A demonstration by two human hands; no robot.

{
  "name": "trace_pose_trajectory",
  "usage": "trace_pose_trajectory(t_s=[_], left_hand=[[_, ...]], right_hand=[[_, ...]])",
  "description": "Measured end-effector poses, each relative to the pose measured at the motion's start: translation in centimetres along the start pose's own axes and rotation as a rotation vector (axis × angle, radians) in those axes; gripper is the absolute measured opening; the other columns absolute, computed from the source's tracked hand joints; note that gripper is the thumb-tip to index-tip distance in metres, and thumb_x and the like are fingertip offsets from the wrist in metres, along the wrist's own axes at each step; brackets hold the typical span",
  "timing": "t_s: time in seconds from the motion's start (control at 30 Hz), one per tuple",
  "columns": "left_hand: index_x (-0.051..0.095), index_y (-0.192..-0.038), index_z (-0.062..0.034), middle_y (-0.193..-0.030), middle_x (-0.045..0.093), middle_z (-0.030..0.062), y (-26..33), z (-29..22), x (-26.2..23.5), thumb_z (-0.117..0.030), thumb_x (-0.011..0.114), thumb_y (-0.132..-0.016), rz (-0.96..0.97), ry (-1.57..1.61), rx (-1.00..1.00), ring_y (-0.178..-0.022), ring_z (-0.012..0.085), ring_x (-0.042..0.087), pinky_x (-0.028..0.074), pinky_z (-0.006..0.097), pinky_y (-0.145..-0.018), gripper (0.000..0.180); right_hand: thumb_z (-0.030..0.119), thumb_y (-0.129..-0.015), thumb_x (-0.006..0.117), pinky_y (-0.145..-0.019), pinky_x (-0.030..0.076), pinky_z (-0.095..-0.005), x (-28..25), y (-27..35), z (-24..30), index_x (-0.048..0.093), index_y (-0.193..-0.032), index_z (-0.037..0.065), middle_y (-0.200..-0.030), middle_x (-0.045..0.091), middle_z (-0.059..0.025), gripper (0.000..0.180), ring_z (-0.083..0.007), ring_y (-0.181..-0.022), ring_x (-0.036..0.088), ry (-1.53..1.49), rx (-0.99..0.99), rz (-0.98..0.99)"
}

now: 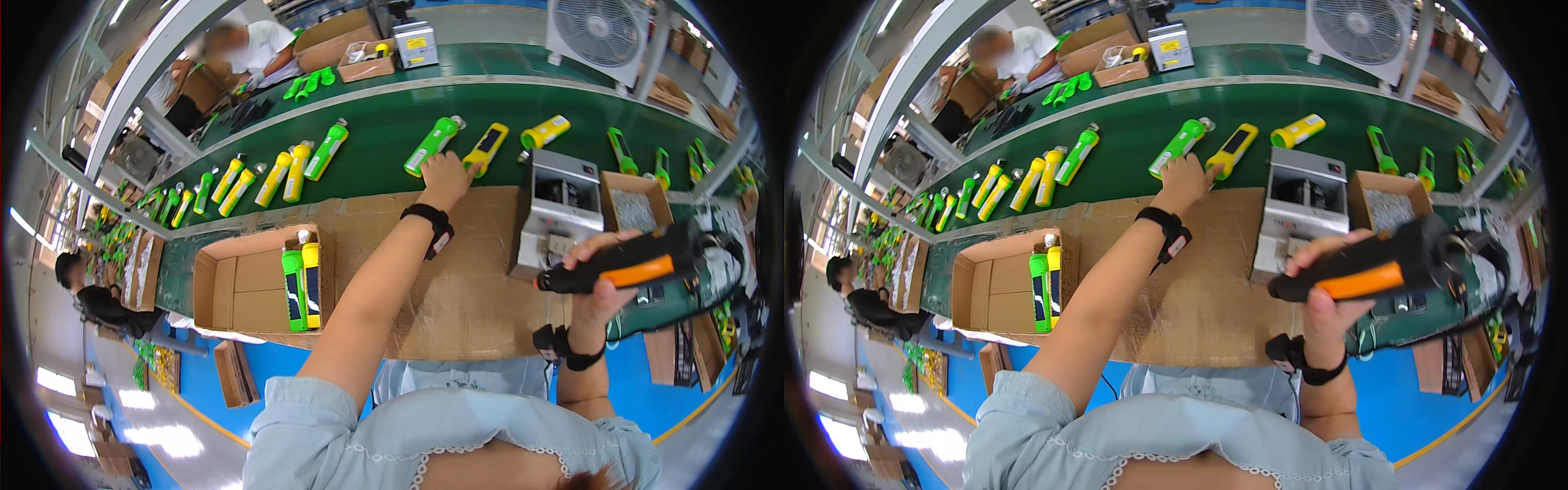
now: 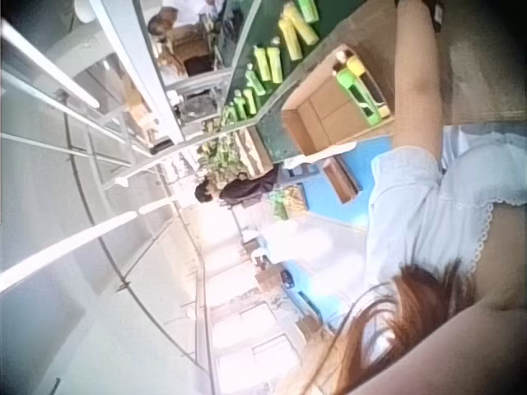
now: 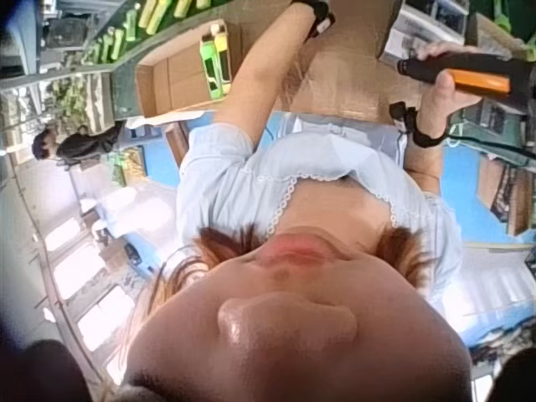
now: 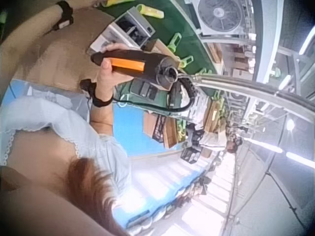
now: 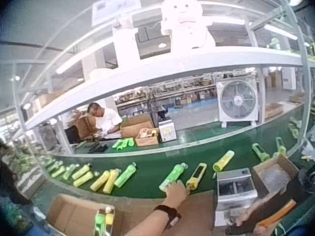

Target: Assembling the internal components of flashlights and securing the housings with an electric screwdriver.

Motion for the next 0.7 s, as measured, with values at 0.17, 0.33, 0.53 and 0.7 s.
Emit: trace_pose_trajectory(t_s=[0.17, 0.33, 0.53, 0.7], left_hand=[[0.058, -0.107, 0.0013, -0.116, 0.046, 0.0168, -5.7, 9.0, 0.3, -0.063, 0.070, -0.059, 0.110, -0.266, -0.237, -0.112, 0.0318, 0.039, 0.032, 0.046, -0.092, 0.080], [0.068, -0.100, -0.0058, -0.127, 0.041, 0.0209, -9.1, 14.4, -0.7, -0.058, 0.067, -0.063, 0.164, -0.354, -0.261, -0.120, 0.0387, 0.032, 0.025, 0.052, -0.098, 0.064], [0.059, -0.118, -0.0108, -0.131, 0.044, 0.0197, -6.1, 29.2, -1.5, -0.063, 0.063, -0.066, 0.386, -0.196, -0.511, -0.122, 0.0339, 0.041, 0.031, 0.046, -0.100, 0.074], [0.055, -0.118, -0.0130, -0.111, 0.058, 0.0111, -3.8, 25.0, -1.7, -0.058, 0.063, -0.070, 0.306, 0.832, -0.547, -0.100, 0.0259, 0.056, 0.044, 0.044, -0.086, 0.066]], right_hand=[[0.046, -0.072, 0.073, -0.052, 0.046, -0.0300, -2.5, -4.7, -0.2, 0.032, -0.113, 0.005, -0.076, 0.053, -0.0103, 0.071, -0.0206, -0.057, 0.053, -0.092, -0.037, 0.200], [0.041, -0.067, 0.079, -0.055, 0.049, -0.0334, -6.4, -6.9, 1.4, 0.033, -0.113, 0.006, -0.075, 0.052, -0.0120, 0.074, -0.0242, -0.061, 0.056, -0.009, -0.146, 0.275], [0.037, -0.070, 0.078, -0.054, 0.049, -0.0321, -7.1, -6.1, 0.4, 0.033, -0.112, 0.006, -0.075, 0.051, -0.0126, 0.069, -0.0239, -0.060, 0.055, 0.100, -0.113, 0.135], [0.031, -0.068, 0.080, -0.058, 0.051, -0.0364, -8.2, -3.6, 1.1, 0.035, -0.121, 0.005, -0.079, 0.057, -0.0155, 0.073, -0.0272, -0.064, 0.056, -0.025, -0.160, 0.370]])
Point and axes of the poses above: each hand's wrist, its own y-axis away from the middle knuckle, its own x-axis out of the palm, z = x × y, the point moved 4 cm from there along -y, towards the middle knuckle
